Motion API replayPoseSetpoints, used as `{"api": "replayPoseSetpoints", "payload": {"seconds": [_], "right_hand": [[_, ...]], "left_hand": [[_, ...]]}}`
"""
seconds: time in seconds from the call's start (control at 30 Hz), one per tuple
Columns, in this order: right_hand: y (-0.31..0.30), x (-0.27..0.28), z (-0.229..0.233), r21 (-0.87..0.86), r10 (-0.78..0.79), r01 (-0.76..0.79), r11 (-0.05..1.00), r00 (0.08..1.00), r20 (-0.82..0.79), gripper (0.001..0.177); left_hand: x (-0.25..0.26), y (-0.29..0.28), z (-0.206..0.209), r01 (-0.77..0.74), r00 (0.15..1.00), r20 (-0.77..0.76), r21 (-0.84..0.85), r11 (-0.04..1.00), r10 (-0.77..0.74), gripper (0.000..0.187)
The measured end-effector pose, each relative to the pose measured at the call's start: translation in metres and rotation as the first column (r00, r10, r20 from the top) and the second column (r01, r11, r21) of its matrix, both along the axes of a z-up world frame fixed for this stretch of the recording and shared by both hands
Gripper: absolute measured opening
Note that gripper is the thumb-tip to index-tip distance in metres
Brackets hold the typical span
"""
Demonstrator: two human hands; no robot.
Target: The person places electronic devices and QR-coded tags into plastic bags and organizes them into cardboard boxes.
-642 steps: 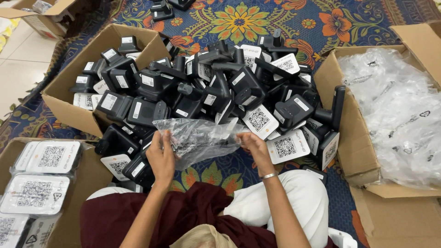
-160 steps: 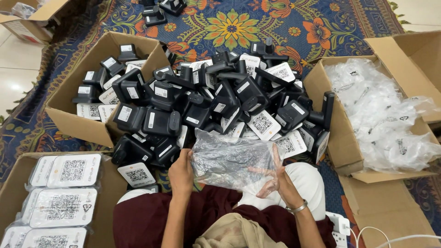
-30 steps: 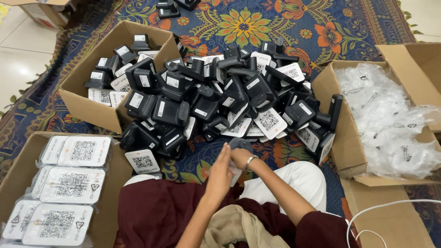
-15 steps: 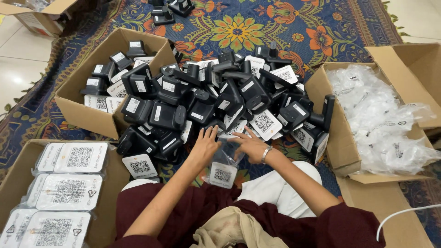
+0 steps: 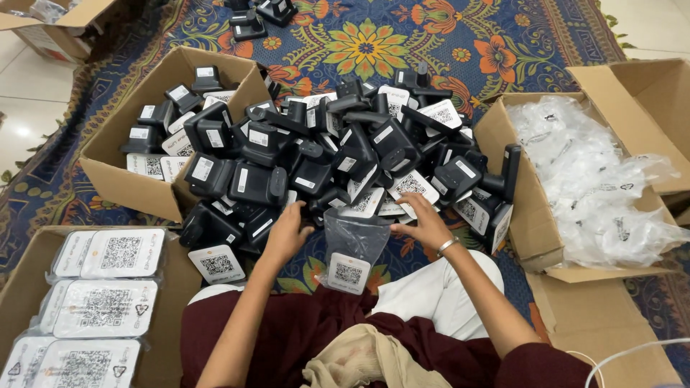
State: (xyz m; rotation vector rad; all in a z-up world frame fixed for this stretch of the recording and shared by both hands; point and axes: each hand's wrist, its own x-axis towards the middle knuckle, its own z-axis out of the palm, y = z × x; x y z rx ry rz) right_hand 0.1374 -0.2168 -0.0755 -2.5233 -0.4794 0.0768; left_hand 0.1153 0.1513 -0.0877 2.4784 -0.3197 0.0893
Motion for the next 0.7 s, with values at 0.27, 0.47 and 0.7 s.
{"api": "replayPoseSetpoints", "payload": {"seconds": [0.27, 0.47, 0.7], "right_hand": [[0.044, -0.042, -0.111, 0.545, 0.069, 0.163, 0.823, 0.922, -0.381, 0.075], [0.062, -0.050, -0.065, 0.521, 0.024, 0.013, 0.854, 0.998, -0.064, 0.027], [0.077, -0.027, -0.044, 0.465, 0.027, 0.029, 0.885, 0.993, -0.113, 0.024]], "left_hand": [[-0.006, -0.063, -0.152, 0.024, 0.986, -0.130, -0.531, 0.847, -0.109, 0.050], [0.016, -0.098, -0.136, -0.149, 0.941, -0.332, -0.575, 0.805, -0.063, 0.026], [0.036, -0.099, -0.178, -0.019, 0.965, -0.257, -0.260, 0.965, -0.051, 0.029]]}}
